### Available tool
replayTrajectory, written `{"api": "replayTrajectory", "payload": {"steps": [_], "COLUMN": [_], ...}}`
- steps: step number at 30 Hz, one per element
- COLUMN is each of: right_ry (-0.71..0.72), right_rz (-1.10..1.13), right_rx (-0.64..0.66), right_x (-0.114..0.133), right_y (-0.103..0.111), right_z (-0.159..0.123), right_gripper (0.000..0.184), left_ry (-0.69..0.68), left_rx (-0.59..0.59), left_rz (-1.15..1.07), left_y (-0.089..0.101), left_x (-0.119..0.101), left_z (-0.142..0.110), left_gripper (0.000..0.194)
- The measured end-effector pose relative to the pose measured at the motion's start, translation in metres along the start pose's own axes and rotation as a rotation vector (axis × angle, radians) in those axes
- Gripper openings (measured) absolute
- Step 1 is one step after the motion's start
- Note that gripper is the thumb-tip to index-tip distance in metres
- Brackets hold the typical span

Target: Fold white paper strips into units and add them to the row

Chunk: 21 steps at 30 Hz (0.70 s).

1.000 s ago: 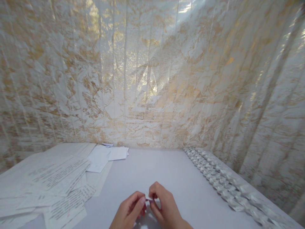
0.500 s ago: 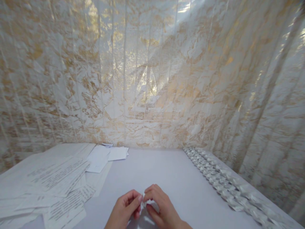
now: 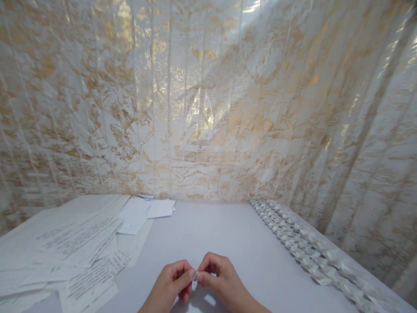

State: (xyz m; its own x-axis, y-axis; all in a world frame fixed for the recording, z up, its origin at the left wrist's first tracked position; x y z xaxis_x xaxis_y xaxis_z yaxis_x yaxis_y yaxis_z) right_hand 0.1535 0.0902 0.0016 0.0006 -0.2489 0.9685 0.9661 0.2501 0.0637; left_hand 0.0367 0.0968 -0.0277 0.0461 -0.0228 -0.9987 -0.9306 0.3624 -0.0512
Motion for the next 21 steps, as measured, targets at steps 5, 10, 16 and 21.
{"api": "replayTrajectory", "payload": {"steps": [5,10,16,21], "right_ry": [0.009,0.019,0.074,0.011], "right_rz": [0.177,0.191,0.16,0.192], "right_rx": [0.028,0.067,0.023,-0.015], "right_x": [-0.001,0.001,-0.001,-0.005], "right_y": [-0.003,-0.006,-0.004,0.0], "right_z": [0.003,0.001,0.0,0.003], "right_gripper": [0.049,0.049,0.048,0.049], "left_ry": [-0.043,-0.038,-0.076,-0.145], "left_rx": [0.029,0.014,-0.027,-0.053], "left_rz": [0.003,0.012,0.06,0.122], "left_y": [-0.006,-0.005,-0.002,0.004], "left_x": [-0.005,-0.003,-0.008,-0.019], "left_z": [-0.002,-0.003,-0.006,-0.008], "left_gripper": [0.062,0.061,0.051,0.04]}}
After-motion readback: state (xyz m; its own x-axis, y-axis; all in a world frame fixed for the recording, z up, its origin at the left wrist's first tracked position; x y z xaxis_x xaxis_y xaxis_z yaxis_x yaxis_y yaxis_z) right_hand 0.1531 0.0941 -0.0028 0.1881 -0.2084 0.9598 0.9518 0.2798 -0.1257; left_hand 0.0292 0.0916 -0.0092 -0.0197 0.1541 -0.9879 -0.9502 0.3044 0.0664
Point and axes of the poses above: each hand's wrist, its own z-axis towards the middle knuckle, its own y-axis out of the back of the hand, x = y × z, the point moved 9 cm from there along z, towards the middle knuckle
